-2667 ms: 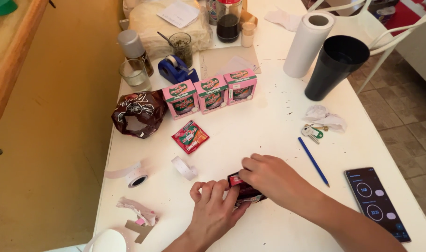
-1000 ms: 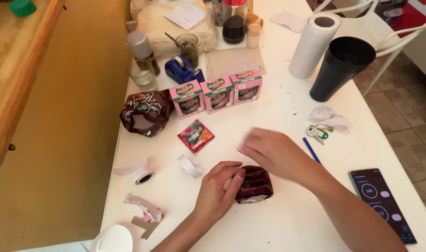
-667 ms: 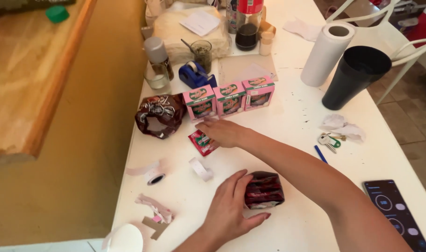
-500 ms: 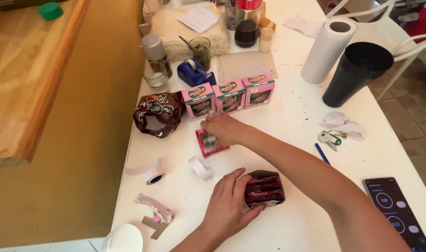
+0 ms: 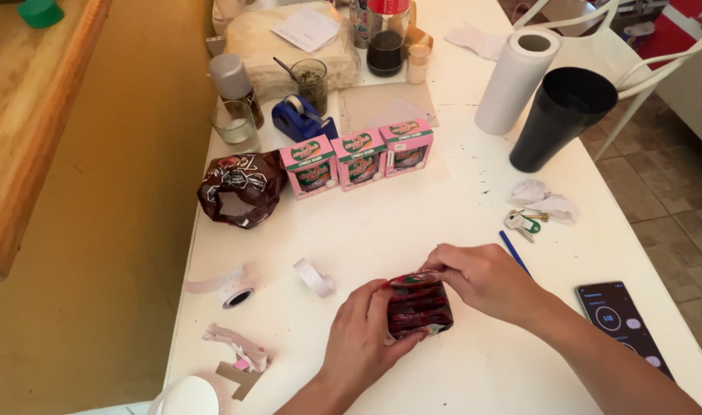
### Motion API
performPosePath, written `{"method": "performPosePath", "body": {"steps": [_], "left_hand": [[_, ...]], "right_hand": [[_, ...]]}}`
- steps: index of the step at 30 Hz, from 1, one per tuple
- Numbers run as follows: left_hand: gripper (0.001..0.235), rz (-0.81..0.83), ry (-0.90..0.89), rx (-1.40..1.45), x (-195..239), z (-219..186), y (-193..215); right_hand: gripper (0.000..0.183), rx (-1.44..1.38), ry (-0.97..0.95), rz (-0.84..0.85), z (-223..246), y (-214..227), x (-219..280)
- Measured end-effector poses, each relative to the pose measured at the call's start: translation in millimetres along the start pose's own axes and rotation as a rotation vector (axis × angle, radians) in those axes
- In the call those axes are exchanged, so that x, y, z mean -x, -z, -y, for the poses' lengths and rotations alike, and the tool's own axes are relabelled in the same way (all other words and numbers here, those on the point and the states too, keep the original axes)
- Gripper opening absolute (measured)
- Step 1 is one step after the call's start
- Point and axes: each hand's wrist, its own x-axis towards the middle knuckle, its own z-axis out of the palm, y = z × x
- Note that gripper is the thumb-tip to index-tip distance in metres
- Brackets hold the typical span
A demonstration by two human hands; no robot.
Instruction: Packing small sachets into pink cardboard boxes and closing them.
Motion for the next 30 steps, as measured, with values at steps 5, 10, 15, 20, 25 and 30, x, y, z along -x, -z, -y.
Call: {"method": "performPosePath", "body": {"steps": [5, 10, 15, 20, 25, 30], "left_hand": [[0.073, -0.031, 0.018, -0.021, 7, 1, -5], [0.077, -0.039, 0.036, -0.025, 9, 5, -9], [0.079, 0.024, 0.035, -0.01, 7, 4, -4], [0.075, 0.0, 0.028, 0.029, 5, 3, -4], [0.071, -0.018, 0.009, 0.028, 6, 3, -5], [0.068, -0.06, -0.051, 0.042, 0, 2, 3]], "right_hand": [[0.047, 0.314, 0.28, -0.01, 0, -8, 11], [0.039, 0.728, 0.357, 0.354, 17, -25, -6], [0.025, 0.697, 0.326, 0.465, 15, -22, -24], [0.013, 0.427, 0.299, 0.459, 11, -19, -36], [0.016, 0.462, 0.115, 0.605, 14, -24, -45], [0.016, 0.536, 0.254, 0.542, 16, -25, -41]]}}
